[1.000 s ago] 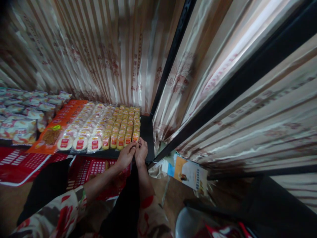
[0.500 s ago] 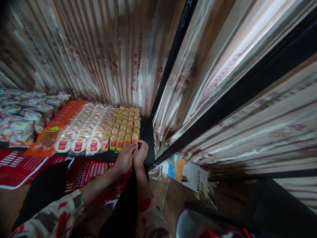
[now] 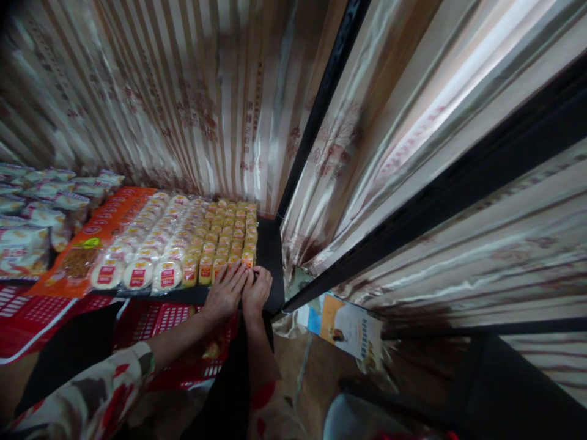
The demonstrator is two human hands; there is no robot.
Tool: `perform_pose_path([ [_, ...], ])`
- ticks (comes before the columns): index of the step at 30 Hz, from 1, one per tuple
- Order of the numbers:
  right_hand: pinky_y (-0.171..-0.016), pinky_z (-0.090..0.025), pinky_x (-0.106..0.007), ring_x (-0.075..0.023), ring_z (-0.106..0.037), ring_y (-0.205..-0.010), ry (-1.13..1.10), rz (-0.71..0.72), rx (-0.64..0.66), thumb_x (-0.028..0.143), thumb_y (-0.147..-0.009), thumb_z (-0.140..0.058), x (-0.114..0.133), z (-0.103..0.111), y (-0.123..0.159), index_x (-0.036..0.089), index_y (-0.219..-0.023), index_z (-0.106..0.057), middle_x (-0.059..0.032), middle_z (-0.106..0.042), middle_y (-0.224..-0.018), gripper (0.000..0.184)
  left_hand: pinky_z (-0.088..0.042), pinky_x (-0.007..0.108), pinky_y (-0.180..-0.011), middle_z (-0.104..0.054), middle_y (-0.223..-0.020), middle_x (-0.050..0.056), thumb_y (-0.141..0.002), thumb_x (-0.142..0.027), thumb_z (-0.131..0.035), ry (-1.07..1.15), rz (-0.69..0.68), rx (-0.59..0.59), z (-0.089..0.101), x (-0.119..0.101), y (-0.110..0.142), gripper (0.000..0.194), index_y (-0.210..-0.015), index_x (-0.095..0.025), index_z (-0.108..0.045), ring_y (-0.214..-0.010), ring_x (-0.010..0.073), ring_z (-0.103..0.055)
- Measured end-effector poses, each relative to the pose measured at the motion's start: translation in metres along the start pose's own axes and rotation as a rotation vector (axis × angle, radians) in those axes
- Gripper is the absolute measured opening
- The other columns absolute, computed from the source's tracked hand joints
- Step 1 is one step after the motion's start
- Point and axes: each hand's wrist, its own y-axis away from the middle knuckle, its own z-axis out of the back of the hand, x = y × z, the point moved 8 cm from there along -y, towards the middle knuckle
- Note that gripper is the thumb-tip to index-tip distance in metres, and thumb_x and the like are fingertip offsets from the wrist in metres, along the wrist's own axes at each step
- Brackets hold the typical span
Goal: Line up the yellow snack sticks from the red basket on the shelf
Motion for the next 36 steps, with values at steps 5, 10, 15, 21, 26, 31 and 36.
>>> perform_pose_path([
  [5,-0.09,-0.044,-0.038,-0.0223,-0.056,-0.097,-0.155,-0.126,-0.049,0.044,-0.087,-0.037,-0.01,0.009,-0.003,0.017,-0.096,-0.057,-0.0128,-0.062,-0.101,0.035,-0.023,0.049,-0.116,-0.04,-0.146,0.014,-0.091,-0.019,-0.033,-0.014,-0.023,-0.013,-0.002,-0.001,-0.001,0.047,-0.136,-0.006,-0.044,-0.143,0.0245,-0.022],
  [10,-0.097,-0.044,-0.036,-0.0198,-0.056,-0.114,-0.457,-0.281,-0.021,0.054,-0.09,-0.027,-0.031,-0.003,-0.028,0.016,-0.12,-0.052,-0.0141,-0.056,-0.128,0.054,-0.023,0.047,-0.116,-0.038,-0.148,0.013,-0.092,-0.023,-0.033,-0.013,-0.012,0.017,-0.002,0.0,-0.001,0.048,-0.137,-0.009,-0.043,-0.143,0.0233,-0.023],
  [15,-0.106,-0.038,-0.033,-0.0179,-0.042,-0.132,-0.519,-0.278,0.087,0.065,-0.088,-0.021,-0.034,-0.028,-0.058,0.015,-0.135,-0.044,-0.0116,-0.043,-0.144,0.072,-0.023,0.045,-0.116,-0.039,-0.148,0.011,-0.093,-0.026,-0.035,-0.032,0.011,0.03,-0.003,0.001,-0.002,0.047,-0.136,-0.01,-0.044,-0.142,0.0239,-0.023],
  [21,-0.104,-0.04,-0.031,-0.018,-0.048,-0.128,-0.57,-0.303,0.269,0.07,-0.086,-0.019,-0.017,-0.05,-0.054,0.017,-0.136,-0.047,-0.0078,-0.051,-0.139,0.078,-0.027,0.046,-0.113,-0.042,-0.146,0.01,-0.093,-0.025,-0.034,-0.036,0.026,0.022,-0.002,0.001,-0.003,0.047,-0.136,-0.01,-0.043,-0.141,0.0257,-0.028],
  [26,-0.106,-0.039,-0.032,-0.0178,-0.044,-0.132,-0.479,-0.26,0.268,0.068,-0.087,-0.024,-0.01,-0.054,-0.049,0.02,-0.134,-0.05,-0.0059,-0.051,-0.139,0.072,-0.027,0.045,-0.112,-0.042,-0.146,0.011,-0.093,-0.022,-0.033,-0.073,0.021,-0.019,0.0,0.0,-0.003,0.046,-0.135,-0.009,-0.044,-0.139,0.026,-0.031],
  [31,-0.116,-0.024,-0.037,-0.0195,-0.035,-0.138,-0.486,-0.316,0.218,0.067,-0.087,-0.025,-0.017,-0.048,-0.054,0.016,-0.141,-0.04,-0.0094,-0.038,-0.148,0.076,-0.025,0.043,-0.113,-0.043,-0.145,0.01,-0.093,-0.023,-0.033,-0.089,0.028,-0.038,0.002,0.0,-0.003,0.046,-0.135,-0.011,-0.045,-0.139,0.0242,-0.032],
  [36,-0.117,-0.017,-0.034,-0.0178,-0.027,-0.141,-0.555,-0.308,0.123,0.069,-0.086,-0.024,-0.021,-0.045,-0.078,0.015,-0.144,-0.035,-0.007,-0.033,-0.151,0.079,-0.022,0.042,-0.113,-0.048,-0.142,0.011,-0.091,-0.023,-0.033,-0.15,-0.015,-0.095,0.005,-0.003,-0.002,0.044,-0.13,-0.009,-0.051,-0.137,0.0241,-0.035],
])
